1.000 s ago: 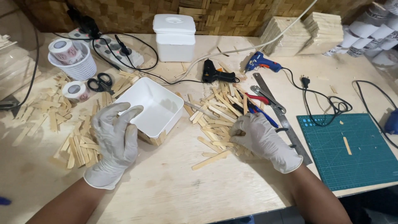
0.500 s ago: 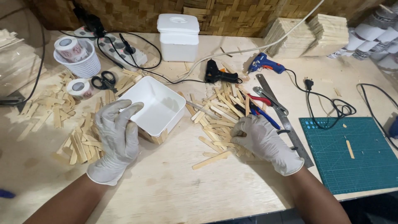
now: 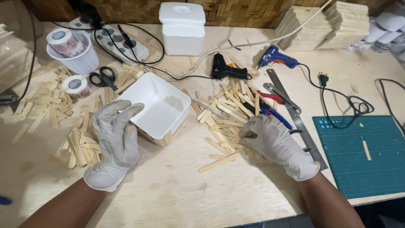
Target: The person is decorating a white plastic container by gluing wooden popsicle sticks to its outer surface using a hot glue gun.
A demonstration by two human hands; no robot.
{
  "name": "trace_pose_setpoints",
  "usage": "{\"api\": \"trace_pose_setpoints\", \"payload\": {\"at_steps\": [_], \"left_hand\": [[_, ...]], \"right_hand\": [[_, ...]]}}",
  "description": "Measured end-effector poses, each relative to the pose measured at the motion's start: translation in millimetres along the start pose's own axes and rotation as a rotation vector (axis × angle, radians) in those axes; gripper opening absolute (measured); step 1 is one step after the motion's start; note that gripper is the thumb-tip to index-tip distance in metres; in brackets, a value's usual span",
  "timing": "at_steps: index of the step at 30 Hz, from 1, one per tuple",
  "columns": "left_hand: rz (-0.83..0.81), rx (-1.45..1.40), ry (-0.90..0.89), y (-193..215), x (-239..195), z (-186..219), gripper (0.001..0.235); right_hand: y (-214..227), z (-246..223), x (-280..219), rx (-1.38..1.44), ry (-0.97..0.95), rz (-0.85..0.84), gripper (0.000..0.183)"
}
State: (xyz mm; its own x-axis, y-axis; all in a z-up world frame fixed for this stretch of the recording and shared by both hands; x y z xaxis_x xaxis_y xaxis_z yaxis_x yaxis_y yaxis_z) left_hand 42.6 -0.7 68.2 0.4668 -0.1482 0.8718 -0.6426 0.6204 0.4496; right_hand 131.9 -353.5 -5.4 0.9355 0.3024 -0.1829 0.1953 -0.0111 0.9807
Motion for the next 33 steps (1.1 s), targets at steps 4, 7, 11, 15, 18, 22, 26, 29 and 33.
{"api": "trace_pose_setpoints", "payload": {"at_steps": [4,7,11,15,18,22,26,29,33], "left_hand": [[0.016,-0.005,-0.024,3.7,-3.3,0.4,0.056],[0.041,-0.009,-0.037,7.0,1.7,1.8,0.055],[0.028,-0.018,-0.015,6.3,-0.4,-1.0,0.055],[0.018,-0.017,-0.023,7.8,0.7,1.7,0.053],[0.016,-0.006,-0.026,7.8,-0.2,-0.8,0.053],[0.027,0.001,-0.034,7.8,-0.5,-2.8,0.053],[0.023,-0.003,-0.030,9.7,-0.6,-3.0,0.053],[0.024,-0.019,-0.028,8.3,-1.1,-3.6,0.053],[0.011,-0.018,-0.022,7.1,-2.6,-3.5,0.051]], "right_hand": [[3.0,-4.2,-1.7,-0.038,-0.003,-0.022,0.027],[25.9,-13.9,5.6,0.084,-0.031,-0.026,0.033],[48.7,-43.3,25.0,0.152,-0.106,-0.044,0.032],[43.6,-70.6,72.9,-0.042,0.115,0.219,0.022],[37.7,-75.9,113.4,-0.083,0.216,0.410,0.019],[14.4,-96.8,138.7,-0.169,0.318,0.500,0.023],[16.5,-85.9,136.0,-0.150,0.285,0.454,0.033],[19.8,-66.8,127.5,-0.084,0.162,0.398,0.043],[28.6,-36.3,103.2,-0.014,0.147,0.378,0.026]]}}
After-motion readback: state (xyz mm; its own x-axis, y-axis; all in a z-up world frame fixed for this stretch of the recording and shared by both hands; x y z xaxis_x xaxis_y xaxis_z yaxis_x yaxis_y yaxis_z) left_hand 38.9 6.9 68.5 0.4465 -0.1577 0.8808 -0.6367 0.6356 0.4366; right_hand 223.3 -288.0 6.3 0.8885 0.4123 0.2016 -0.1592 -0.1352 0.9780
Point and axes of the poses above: each hand's wrist, its own x-axis towards the middle knuckle, its own y-axis out of the back of the hand, z = x × y, the point moved 8 cm from there along x, towards the middle knuckle, and after that the axes turned 10 degrees about -y, right-handed, at the moved point
